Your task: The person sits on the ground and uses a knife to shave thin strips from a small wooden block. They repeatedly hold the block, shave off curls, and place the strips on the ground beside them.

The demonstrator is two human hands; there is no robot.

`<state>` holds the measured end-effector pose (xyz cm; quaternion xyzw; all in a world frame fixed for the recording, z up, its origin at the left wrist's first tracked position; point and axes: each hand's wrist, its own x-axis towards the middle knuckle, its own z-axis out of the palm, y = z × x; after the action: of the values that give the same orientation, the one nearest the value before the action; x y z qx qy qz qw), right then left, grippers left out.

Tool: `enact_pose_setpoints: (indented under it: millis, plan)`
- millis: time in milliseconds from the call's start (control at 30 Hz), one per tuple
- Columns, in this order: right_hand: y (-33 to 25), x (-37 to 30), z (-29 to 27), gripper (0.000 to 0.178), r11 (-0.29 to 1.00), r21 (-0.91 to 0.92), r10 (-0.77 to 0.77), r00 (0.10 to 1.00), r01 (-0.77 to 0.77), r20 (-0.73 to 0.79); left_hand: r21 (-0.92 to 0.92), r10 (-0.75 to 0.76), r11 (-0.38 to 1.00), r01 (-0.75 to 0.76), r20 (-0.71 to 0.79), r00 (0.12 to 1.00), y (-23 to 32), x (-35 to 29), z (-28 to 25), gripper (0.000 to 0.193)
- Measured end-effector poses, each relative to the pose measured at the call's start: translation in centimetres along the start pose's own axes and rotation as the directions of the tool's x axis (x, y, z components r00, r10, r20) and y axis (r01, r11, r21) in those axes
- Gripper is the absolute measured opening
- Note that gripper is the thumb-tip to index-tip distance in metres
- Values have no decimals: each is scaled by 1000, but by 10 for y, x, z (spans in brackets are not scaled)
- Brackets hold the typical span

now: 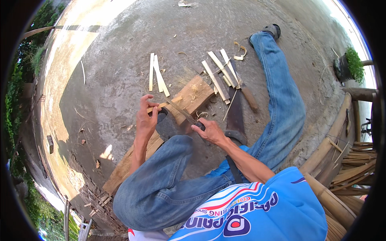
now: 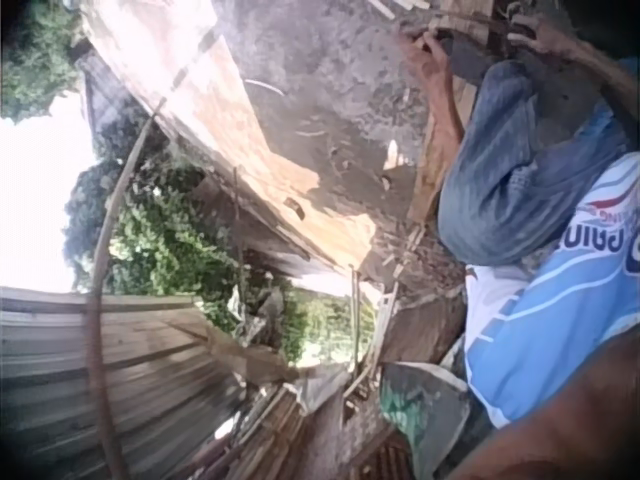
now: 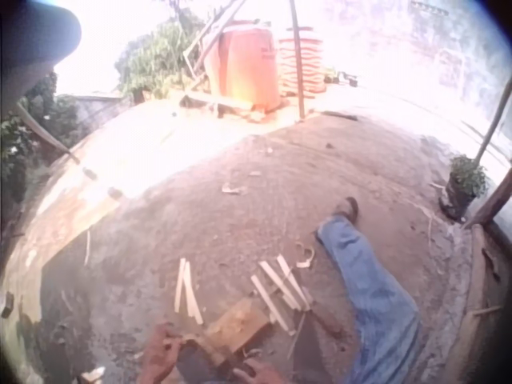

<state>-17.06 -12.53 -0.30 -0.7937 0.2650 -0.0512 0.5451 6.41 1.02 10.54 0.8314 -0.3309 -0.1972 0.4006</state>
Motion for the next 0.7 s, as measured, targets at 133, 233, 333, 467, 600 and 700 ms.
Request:
enact_pose_setpoints:
  millis: [133, 233, 333, 467, 600, 700]
  plan:
    - [1, 2, 1, 49, 978, 66, 199, 980, -197, -26, 11, 2, 1000, -2, 32, 999, 7, 2, -2, 41]
    - [1, -2, -4, 48, 980, 104, 168, 986, -168, 13, -11, -3, 1000, 4, 35, 999, 5, 3, -1, 40]
    - [0, 0, -2, 48, 959, 94, 267, 963, -269, 35, -1, -8, 1000, 8, 35, 999, 10, 7, -3, 40]
    - [-2, -8, 0, 49, 958, 108, 264, 964, -266, 33, 15, -11, 1000, 11, 28, 1000, 13, 7, -1, 39]
    - [5, -10, 3, 49, 980, 84, 182, 983, -182, 9, 69, 26, 997, -27, 27, 999, 19, 9, -2, 38]
    - [7, -14, 12, 48, 976, 37, 216, 976, -215, -30, 25, -23, 999, 23, 4, 1000, 11, 9, -1, 37]
